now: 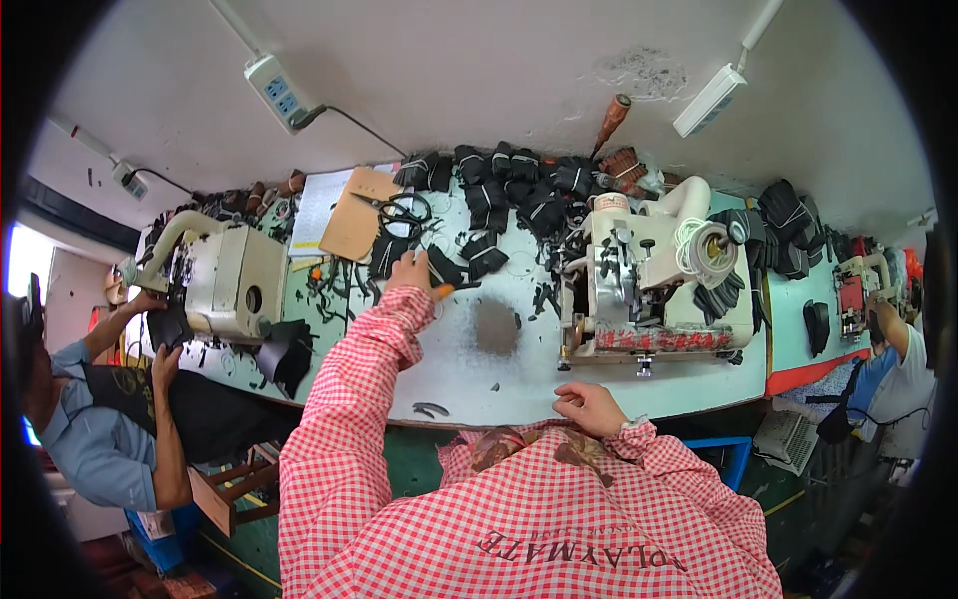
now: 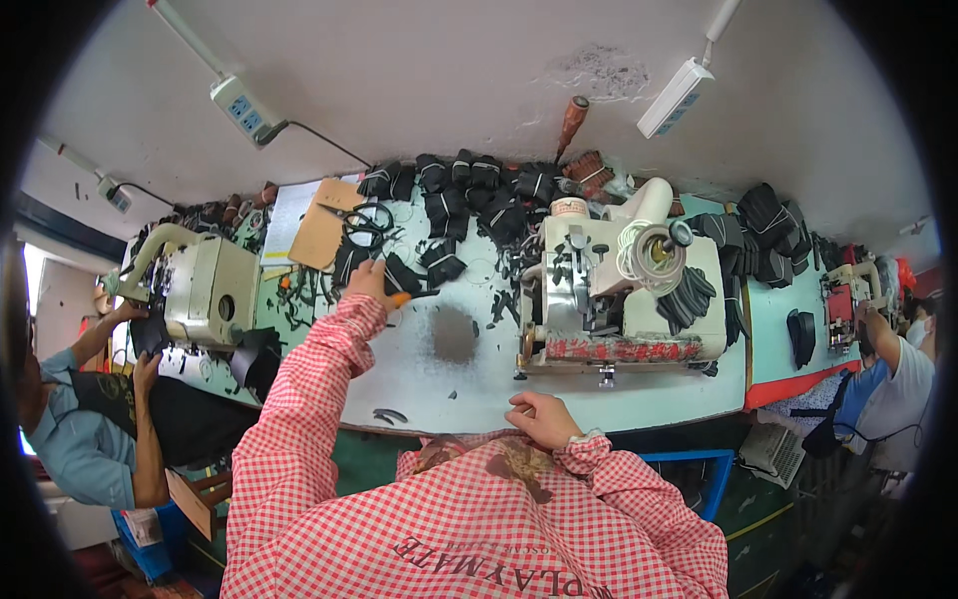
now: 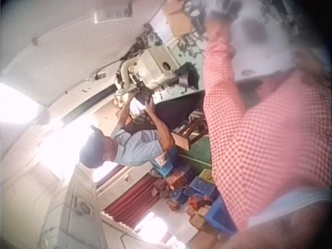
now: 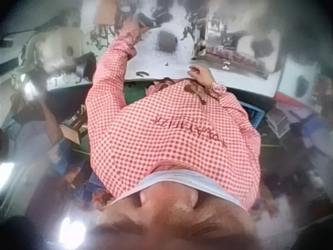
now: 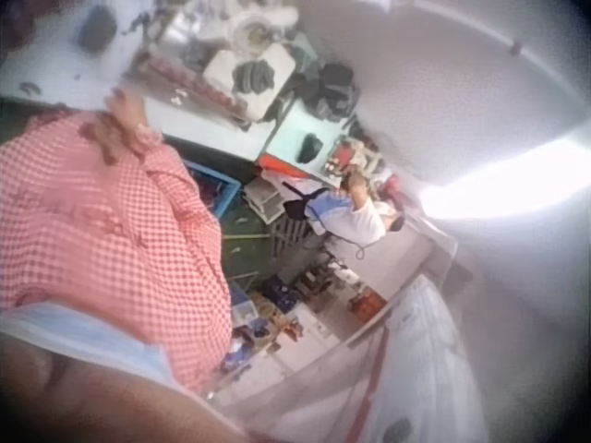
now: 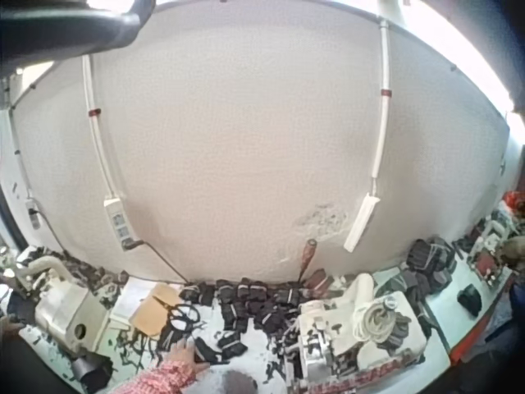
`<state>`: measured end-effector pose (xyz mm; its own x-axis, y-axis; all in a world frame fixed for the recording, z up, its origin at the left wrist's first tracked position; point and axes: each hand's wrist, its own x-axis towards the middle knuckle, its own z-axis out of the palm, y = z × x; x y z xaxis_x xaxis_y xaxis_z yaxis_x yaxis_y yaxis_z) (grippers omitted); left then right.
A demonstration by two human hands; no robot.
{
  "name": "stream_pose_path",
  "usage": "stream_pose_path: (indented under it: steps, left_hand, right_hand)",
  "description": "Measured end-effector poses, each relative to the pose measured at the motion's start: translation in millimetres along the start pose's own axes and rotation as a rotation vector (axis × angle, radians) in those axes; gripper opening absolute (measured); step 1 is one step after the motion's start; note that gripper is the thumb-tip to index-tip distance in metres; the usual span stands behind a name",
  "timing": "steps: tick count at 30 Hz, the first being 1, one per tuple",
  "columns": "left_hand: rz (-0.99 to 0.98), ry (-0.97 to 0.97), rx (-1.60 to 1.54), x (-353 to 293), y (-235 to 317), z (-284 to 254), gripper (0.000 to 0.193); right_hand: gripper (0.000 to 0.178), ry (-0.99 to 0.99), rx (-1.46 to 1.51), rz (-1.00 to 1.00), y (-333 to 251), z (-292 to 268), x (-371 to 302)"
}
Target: The person thins the edges of shoe upper components using a skiving machine.
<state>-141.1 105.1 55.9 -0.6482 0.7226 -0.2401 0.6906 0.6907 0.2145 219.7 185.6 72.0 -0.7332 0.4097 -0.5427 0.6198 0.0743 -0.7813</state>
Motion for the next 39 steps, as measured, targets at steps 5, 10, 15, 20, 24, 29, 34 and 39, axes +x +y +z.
stream_pose_path:
  steps: [5, 10, 15, 20, 24, 29, 34, 39]
  left_hand:
    - [-0.04, 0.095, -0.077, 21.2, -23.6, 25.4, 0.069]
    - [0.099, 0.372, -0.546, 5.4, -0.5, 0.0, 0.049]
    - [0.769, 0.473, -0.454, -73.4, 47.5, -14.1, 0.053]
    - [0.882, 0.601, -0.334, -87.1, 66.3, -37.1, 0.038]
    - [0.976, 0.603, -0.277, -73.9, 65.9, -39.9, 0.051]
    - [0.249, 0.29, -0.213, -37.4, 50.4, -34.2, 0.066]
    - [0.458, 0.234, -0.781, -73.3, 93.1, -61.4, 0.023]
    - [0.729, 0.345, -0.536, -87.8, 122.7, -87.5, 0.021]
  right_hand:
    - [0.034, -0.035, -0.035, -0.048, -23.4, 0.0, 20.8]
    - [0.047, -0.09, -0.07, -0.152, -49.6, 2.0, 46.9]
    - [0.083, 0.427, -0.458, -0.605, -125.5, -6.8, 68.2]
    - [0.098, 0.133, -0.383, -0.523, -127.6, -23.8, 69.8]
    - [0.092, 0.135, -0.366, -0.482, -141.8, -31.6, 76.6]
    - [0.068, 0.086, 0.135, -0.169, -129.6, -28.3, 68.2]
    - [0.044, -0.241, 1.091, -0.003, -97.7, -26.6, 64.2]
    - [0.039, -0.341, 1.255, -0.085, -105.5, -30.2, 51.0]
